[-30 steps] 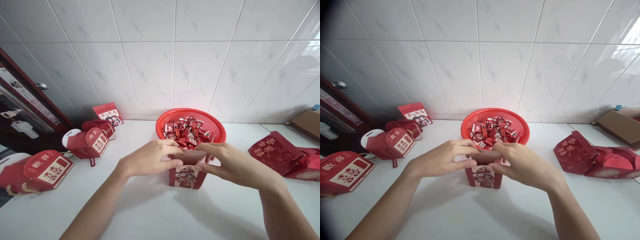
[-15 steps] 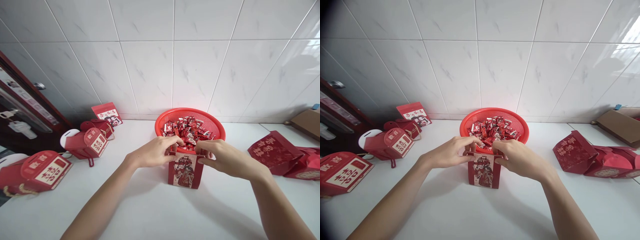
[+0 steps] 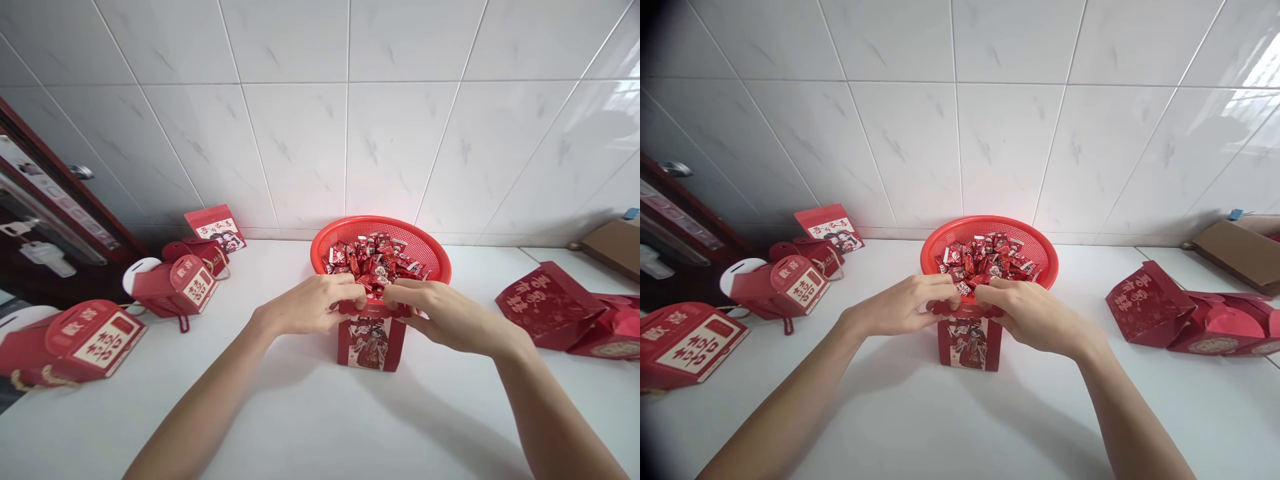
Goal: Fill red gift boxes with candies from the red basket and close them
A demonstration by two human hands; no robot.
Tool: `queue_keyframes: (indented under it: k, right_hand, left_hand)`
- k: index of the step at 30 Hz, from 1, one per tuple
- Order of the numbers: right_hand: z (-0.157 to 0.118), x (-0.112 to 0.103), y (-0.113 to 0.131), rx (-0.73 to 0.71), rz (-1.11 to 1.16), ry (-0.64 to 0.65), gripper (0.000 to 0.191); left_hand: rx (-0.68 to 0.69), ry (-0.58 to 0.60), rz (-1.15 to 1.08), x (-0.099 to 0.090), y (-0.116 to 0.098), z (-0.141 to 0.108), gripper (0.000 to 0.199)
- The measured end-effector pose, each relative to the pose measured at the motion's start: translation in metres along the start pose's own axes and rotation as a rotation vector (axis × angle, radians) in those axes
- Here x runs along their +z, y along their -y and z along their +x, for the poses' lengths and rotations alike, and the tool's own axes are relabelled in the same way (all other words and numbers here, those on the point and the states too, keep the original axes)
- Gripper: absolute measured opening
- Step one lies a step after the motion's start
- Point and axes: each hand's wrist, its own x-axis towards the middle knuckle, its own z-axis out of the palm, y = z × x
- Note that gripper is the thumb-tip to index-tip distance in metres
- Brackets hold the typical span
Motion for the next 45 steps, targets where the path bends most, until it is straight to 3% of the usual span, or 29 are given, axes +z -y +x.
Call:
queue_keyframes:
  k: [4,8,13,21,29,33,36,39,41,45]
  right_hand:
    - [-0.002,-0.003,-0.003,-0.016,0.04,0.042,0.003]
    - [-0.002,-0.004,-0.002,0.034,0.102,0.03,0.017]
    - [0.001,-0.001,-0.002,0.115,0.122,0.048,0.02]
    - [0.002,0.001,0.0,0.117,0.061,0.006,0.025]
    - [0.002,0.003,-0.006,0.179,0.095,-0.003,0.003]
    - [0.008,0.006,-0.008,0.106,0.091,0.013,0.022]
    - [0.01,0.005,-0.006,0.052,0.04,-0.014,0.025]
    - [-0.003,-0.007,-0.005,0.002,0.049,-0.056,0.026]
    - [-0.025,-0.021,-0.01,0.015,0.086,-0.091,0.028]
    - [-0.091,-0.044,-0.036,0.34,0.14,-0.152,0.033]
  left_hand:
    - [-0.009,-0.003,0.027,0.0,0.001,0.0,0.017]
    - [-0.04,0.006,0.012,0.002,0.005,-0.001,0.007]
    - [-0.062,0.006,-0.038,0.003,0.008,0.0,0.008]
    - [-0.115,-0.107,-0.128,0.004,0.009,0.004,0.015]
    - [-0.045,-0.085,-0.033,0.004,0.008,0.004,0.017]
    - [-0.044,-0.08,-0.024,0.005,0.008,0.005,0.017]
    - [-0.049,-0.074,-0.019,0.005,0.006,0.003,0.019]
    - [-0.038,-0.136,-0.06,0.001,0.003,0.0,0.025]
    - [-0.022,-0.254,-0.076,-0.004,0.003,-0.003,0.024]
    - [-0.065,-0.444,-0.055,-0.013,0.003,-0.007,0.047]
